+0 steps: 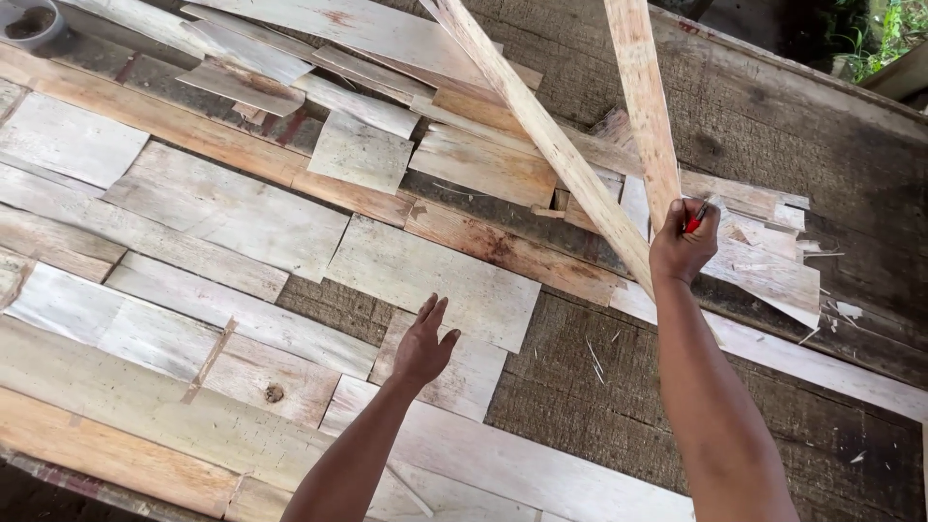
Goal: Cutting and fitting thin wood veneers onto a wooden base using a utility knife.
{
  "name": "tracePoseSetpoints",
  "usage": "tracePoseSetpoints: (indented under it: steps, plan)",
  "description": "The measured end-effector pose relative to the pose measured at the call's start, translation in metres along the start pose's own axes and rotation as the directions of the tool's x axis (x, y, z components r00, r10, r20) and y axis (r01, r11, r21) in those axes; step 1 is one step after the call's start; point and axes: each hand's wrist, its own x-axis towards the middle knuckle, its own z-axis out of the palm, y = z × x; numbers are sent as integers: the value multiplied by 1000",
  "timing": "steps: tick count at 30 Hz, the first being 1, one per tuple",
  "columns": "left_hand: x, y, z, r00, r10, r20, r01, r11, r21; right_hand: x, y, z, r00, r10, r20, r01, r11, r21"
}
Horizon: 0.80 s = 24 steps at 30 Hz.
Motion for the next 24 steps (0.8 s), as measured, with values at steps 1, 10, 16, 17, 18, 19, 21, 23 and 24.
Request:
tracePoseSetpoints:
  steps: [1, 10, 16, 17, 18, 19, 21, 23, 24]
  plan:
    - [-5, -1, 0, 1000, -1, 2, 1, 1000, 0, -8, -7, -4, 1000, 1, 1, -1, 1000, -1]
    - [-87, 8, 4, 986, -155, 55, 101, 308, -946, -222, -97, -59, 861, -429, 274, 418, 903, 99]
    - [-121, -75, 35, 858, -513, 28, -76, -182, -980, -370, -128, -115, 746, -495, 444, 425, 869, 255]
    - [-128, -90, 36, 840, -542, 29, -89, -189, -978, -382, -132, -124, 797, -380, 470, 277, 920, 276]
    - [-136, -104, 39, 821, -570, 30, -103, -199, -975, -394, -135, -133, 827, -262, 498, 125, 948, 292]
    - [-145, -106, 37, 818, -575, 36, -97, -198, -975, -405, -133, -141, 826, -254, 504, 118, 951, 287]
    - [-155, -110, 26, 841, -542, -4, -141, -211, -967, -421, -130, -148, 748, 356, 560, -534, 824, 190]
    - [-165, -118, 25, 839, -545, 5, -129, -208, -970, -416, -136, -163, 609, 529, 591, -679, 733, 43]
    - [-162, -120, 24, 841, -542, 5, -130, -209, -969, -408, -137, -165, 452, 667, 592, -783, 615, -95]
